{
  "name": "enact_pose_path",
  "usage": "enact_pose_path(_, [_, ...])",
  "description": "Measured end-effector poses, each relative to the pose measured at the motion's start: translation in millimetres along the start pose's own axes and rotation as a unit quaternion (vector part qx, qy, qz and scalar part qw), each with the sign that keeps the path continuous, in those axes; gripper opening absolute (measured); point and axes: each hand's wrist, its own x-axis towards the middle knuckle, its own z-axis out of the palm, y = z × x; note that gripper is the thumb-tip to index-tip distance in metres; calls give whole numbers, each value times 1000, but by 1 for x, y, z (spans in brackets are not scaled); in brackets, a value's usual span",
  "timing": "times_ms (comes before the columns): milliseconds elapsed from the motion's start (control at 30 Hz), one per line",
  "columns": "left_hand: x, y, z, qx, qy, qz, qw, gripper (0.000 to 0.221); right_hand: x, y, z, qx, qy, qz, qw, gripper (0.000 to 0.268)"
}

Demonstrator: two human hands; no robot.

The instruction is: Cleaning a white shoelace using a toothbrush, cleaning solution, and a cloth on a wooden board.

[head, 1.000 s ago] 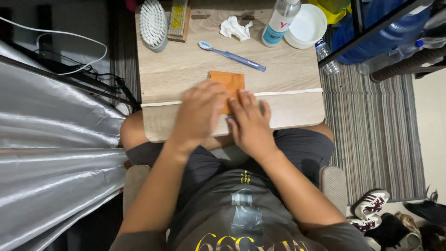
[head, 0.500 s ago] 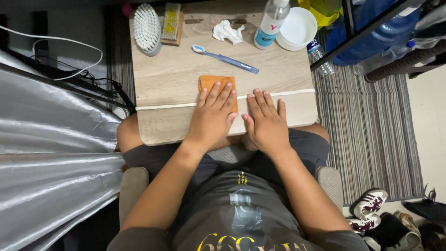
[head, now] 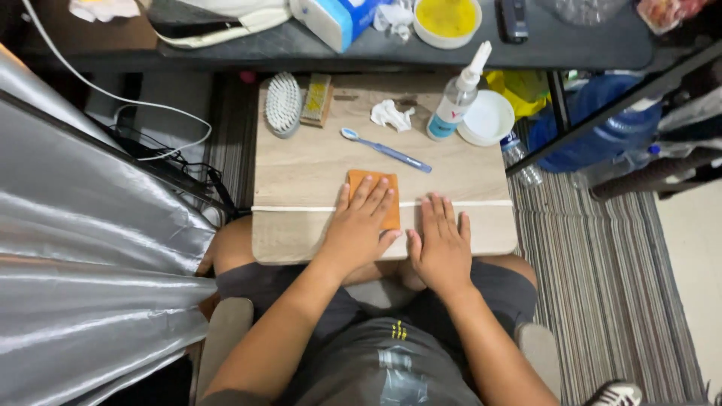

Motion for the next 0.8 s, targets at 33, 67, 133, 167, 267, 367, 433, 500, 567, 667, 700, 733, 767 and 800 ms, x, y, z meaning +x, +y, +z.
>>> enact_pose_path(33, [1,-1,2,1,5,-4,1000,81,-1,1,3,-1,2,-6,1000,61])
enact_pose_path(67, [2,-2,4,9,1,-3,1000,78,-2,3,6,-15,4,-9,1000,60])
enact_pose_path(133, [5,-2,8,19,1,-4,1000,74,-2,5,7,-30,8,-16,999,59])
enact_pose_path(167, [5,-1,10,20,12,0,1000,68,-2,3,5,-23,6,-7,1000,60])
enact_pose_path(267, [8,-2,17,26,37,14,999,59,1,2,3,-22,-6,0,1000,61])
enact_pose_path(367, [7,2,14,33,57,27,997,54,-1,3,4,-27,-29,3,999,59])
enact_pose_path(433, [7,1,17,39,69,32,996,53,0,3,5,-28,-34,6,999,59])
enact_pose_path(500, [7,-4,30,30,53,49,997,61,0,3,4,-26,-37,8,999,59])
enact_pose_path(567, [4,-3,23,31,37,48,998,61,0,2,4,-25,-30,7,999,60])
enact_pose_path(667, [4,0,10,19,5,44,999,64,0,3,3,-26,-28,6,999,60])
enact_pose_path(700, [5,1,6,5,-11,39,999,66,0,3,3,-30,-32,5,999,59])
enact_pose_path(733, [7,3,1,6,-11,40,999,66,1,2,2,-29,-31,5,999,59])
enact_pose_path(767, [8,7,-5,2,-1,32,999,65,1,1,0,-21,-28,11,999,60])
enact_pose_path(800, [10,10,-10,-3,9,24,1000,64,1,1,-2,-13,-26,18,999,62])
